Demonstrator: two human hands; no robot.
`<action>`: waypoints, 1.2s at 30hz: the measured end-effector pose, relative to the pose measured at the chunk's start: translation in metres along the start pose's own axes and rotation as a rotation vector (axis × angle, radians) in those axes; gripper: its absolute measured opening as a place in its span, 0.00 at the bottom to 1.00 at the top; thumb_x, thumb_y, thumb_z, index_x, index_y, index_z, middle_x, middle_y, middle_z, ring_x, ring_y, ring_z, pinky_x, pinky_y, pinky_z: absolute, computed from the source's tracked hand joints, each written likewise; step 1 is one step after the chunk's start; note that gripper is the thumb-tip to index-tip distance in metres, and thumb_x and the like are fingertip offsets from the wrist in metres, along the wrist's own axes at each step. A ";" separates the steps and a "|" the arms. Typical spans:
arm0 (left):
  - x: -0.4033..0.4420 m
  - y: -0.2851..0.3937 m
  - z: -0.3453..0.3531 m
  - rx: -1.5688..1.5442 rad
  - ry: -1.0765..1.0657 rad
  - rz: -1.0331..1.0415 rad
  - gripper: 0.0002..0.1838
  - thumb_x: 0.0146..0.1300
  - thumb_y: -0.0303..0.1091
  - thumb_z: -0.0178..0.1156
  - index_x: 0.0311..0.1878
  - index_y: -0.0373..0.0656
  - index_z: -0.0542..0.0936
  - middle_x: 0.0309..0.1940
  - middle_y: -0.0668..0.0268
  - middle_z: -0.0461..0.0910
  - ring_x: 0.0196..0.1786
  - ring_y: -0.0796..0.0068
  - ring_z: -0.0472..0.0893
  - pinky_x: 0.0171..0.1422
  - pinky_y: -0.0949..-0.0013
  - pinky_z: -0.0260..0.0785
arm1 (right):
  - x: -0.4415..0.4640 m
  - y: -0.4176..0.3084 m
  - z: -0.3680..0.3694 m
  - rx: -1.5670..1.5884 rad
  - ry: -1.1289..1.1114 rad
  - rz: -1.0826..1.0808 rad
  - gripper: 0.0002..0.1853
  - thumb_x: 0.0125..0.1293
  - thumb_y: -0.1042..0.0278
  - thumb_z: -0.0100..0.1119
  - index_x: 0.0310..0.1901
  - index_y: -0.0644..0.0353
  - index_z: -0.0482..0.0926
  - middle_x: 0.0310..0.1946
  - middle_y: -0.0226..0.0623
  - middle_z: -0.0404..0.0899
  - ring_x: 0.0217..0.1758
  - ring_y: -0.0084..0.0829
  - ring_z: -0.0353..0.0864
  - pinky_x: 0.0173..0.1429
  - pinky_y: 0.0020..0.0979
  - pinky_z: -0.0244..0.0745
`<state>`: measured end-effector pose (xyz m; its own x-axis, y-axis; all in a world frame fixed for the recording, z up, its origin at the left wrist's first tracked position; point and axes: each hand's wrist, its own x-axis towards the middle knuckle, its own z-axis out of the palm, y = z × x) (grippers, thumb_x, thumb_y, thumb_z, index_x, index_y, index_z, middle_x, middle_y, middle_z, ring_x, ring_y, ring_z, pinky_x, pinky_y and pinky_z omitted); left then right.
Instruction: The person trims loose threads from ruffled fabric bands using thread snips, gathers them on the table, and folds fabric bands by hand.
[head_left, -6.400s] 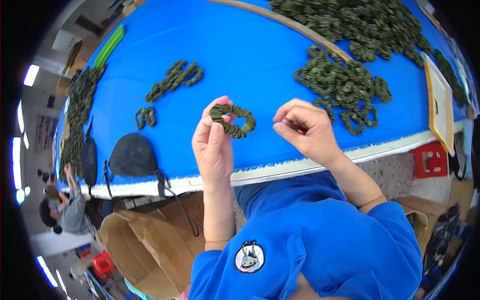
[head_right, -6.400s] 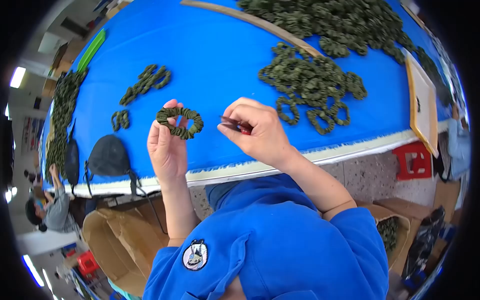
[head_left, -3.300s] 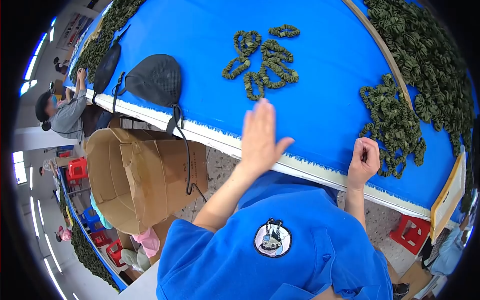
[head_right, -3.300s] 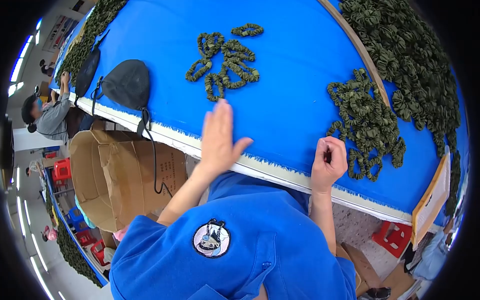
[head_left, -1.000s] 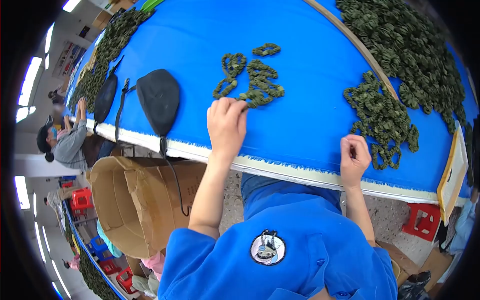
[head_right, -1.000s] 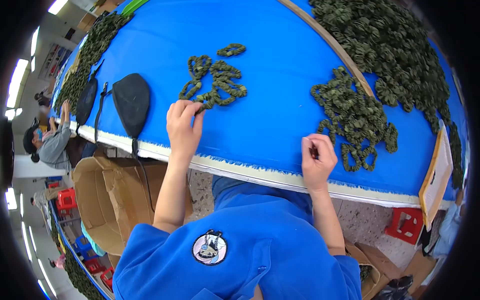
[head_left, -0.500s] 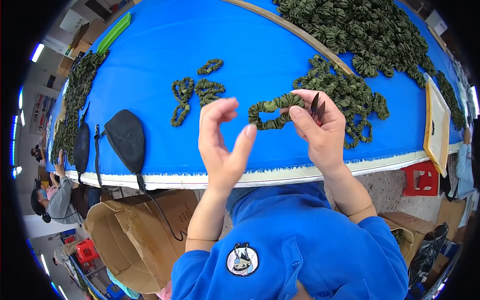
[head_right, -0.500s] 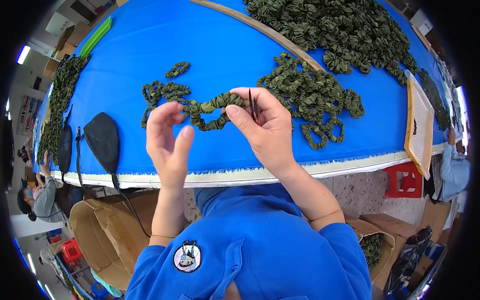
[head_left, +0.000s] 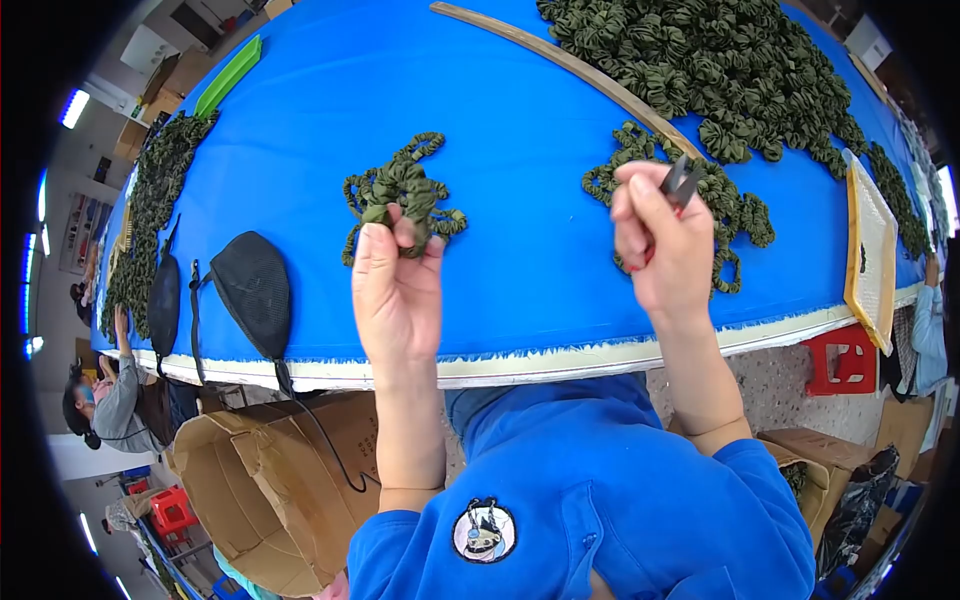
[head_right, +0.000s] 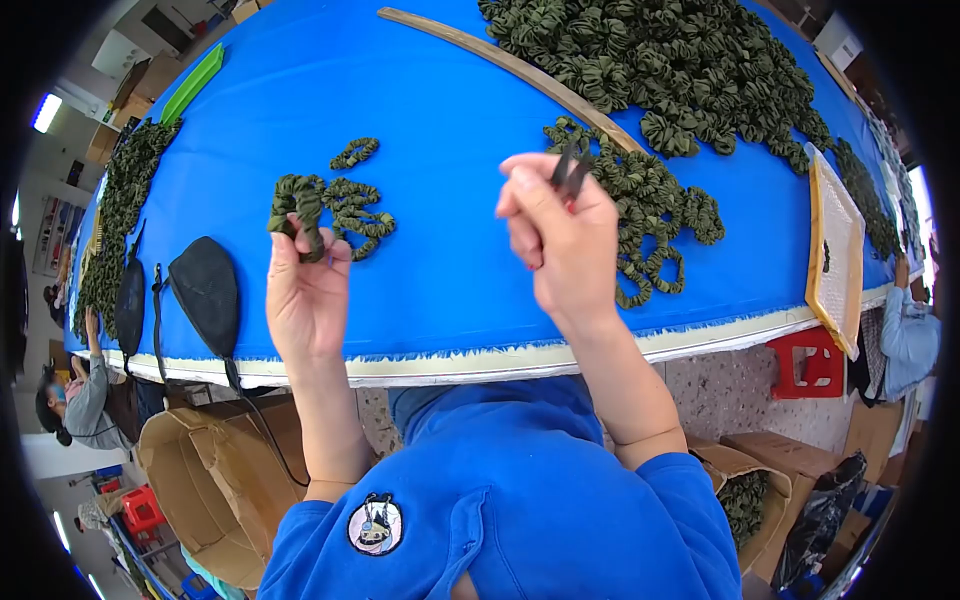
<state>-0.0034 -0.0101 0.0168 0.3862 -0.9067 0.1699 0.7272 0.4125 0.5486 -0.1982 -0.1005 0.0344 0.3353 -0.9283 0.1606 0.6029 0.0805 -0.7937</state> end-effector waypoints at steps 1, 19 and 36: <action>-0.001 0.000 0.000 0.018 0.026 0.022 0.13 0.68 0.30 0.54 0.54 0.39 0.72 0.43 0.62 0.79 0.44 0.75 0.78 0.52 0.71 0.72 | -0.004 0.000 0.007 -0.067 0.010 0.029 0.10 0.63 0.77 0.56 0.46 0.65 0.76 0.28 0.32 0.78 0.19 0.12 0.61 0.21 0.14 0.54; -0.030 -0.031 0.031 0.247 0.104 0.021 0.18 0.63 0.24 0.58 0.57 0.40 0.72 0.55 0.60 0.74 0.58 0.68 0.74 0.65 0.62 0.63 | -0.018 0.028 0.036 -0.521 -0.113 0.007 0.05 0.56 0.79 0.60 0.36 0.64 0.77 0.25 0.26 0.72 0.22 0.14 0.61 0.26 0.17 0.58; -0.014 0.008 0.038 1.192 -0.111 -0.058 0.09 0.59 0.24 0.61 0.43 0.37 0.80 0.40 0.64 0.80 0.42 0.73 0.76 0.47 0.73 0.68 | -0.005 -0.005 0.032 -0.600 -0.235 -0.032 0.06 0.58 0.78 0.60 0.38 0.63 0.79 0.25 0.24 0.74 0.24 0.14 0.61 0.29 0.16 0.57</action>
<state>-0.0247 0.0022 0.0497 0.2764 -0.9480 0.1577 -0.2639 0.0829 0.9610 -0.1798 -0.0851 0.0568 0.5143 -0.8172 0.2600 0.1282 -0.2266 -0.9655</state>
